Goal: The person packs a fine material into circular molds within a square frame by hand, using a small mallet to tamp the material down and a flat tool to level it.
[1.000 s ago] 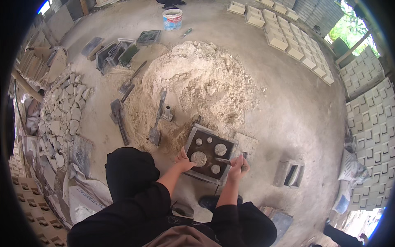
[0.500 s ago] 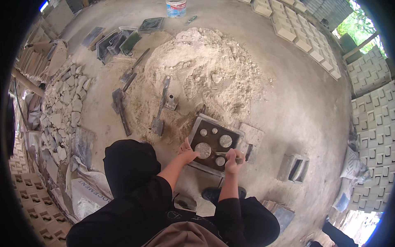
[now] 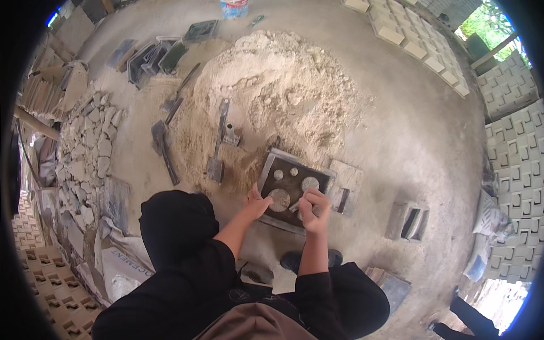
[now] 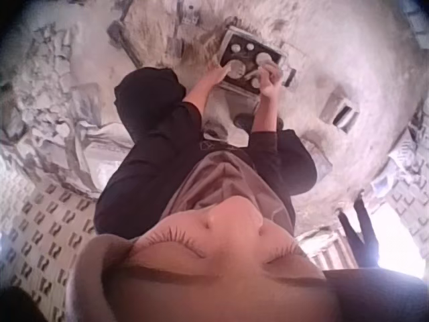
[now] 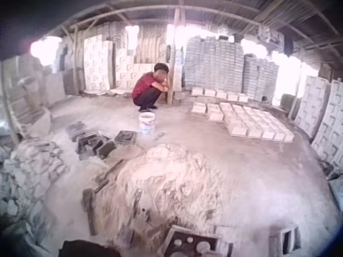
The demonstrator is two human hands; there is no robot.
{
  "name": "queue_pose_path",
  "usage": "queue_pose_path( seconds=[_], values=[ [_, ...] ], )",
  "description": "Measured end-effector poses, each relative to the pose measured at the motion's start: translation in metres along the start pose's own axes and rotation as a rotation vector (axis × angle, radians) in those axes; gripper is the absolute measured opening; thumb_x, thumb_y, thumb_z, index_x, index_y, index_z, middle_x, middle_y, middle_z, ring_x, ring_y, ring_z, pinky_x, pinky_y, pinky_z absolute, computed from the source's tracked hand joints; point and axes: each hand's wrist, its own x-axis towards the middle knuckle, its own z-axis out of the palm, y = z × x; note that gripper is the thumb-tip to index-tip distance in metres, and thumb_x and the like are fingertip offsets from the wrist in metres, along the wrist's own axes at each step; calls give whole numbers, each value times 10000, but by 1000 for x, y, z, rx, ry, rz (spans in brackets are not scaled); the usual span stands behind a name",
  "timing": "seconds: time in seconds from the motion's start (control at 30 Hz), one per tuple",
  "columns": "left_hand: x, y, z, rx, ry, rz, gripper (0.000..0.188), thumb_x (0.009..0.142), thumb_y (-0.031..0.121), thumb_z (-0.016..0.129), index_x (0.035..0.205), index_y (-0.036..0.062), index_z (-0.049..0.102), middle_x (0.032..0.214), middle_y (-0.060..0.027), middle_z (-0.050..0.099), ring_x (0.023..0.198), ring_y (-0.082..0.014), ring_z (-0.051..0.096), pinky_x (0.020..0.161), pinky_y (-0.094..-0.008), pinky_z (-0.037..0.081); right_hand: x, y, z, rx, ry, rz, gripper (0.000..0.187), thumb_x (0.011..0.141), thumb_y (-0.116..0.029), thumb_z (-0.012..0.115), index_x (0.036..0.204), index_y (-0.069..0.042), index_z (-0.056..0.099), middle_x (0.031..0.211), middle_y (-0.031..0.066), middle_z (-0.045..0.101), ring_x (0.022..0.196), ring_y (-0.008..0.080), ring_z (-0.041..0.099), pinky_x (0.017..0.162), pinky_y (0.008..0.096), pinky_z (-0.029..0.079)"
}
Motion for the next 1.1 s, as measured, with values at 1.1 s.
queue_pose_path(
  seconds=[1.1],
  values=[
    [-8,11,-2,49,-66,-40,946,744,545,483,1375,162,-107,1435,-117,25,1312,-331,26,1015,-542,120,-33,18,4,-42,45,124,308,730,-83,418,437,-52,329,429,-7,341,391,74,329,384,245,257]
  ],
)
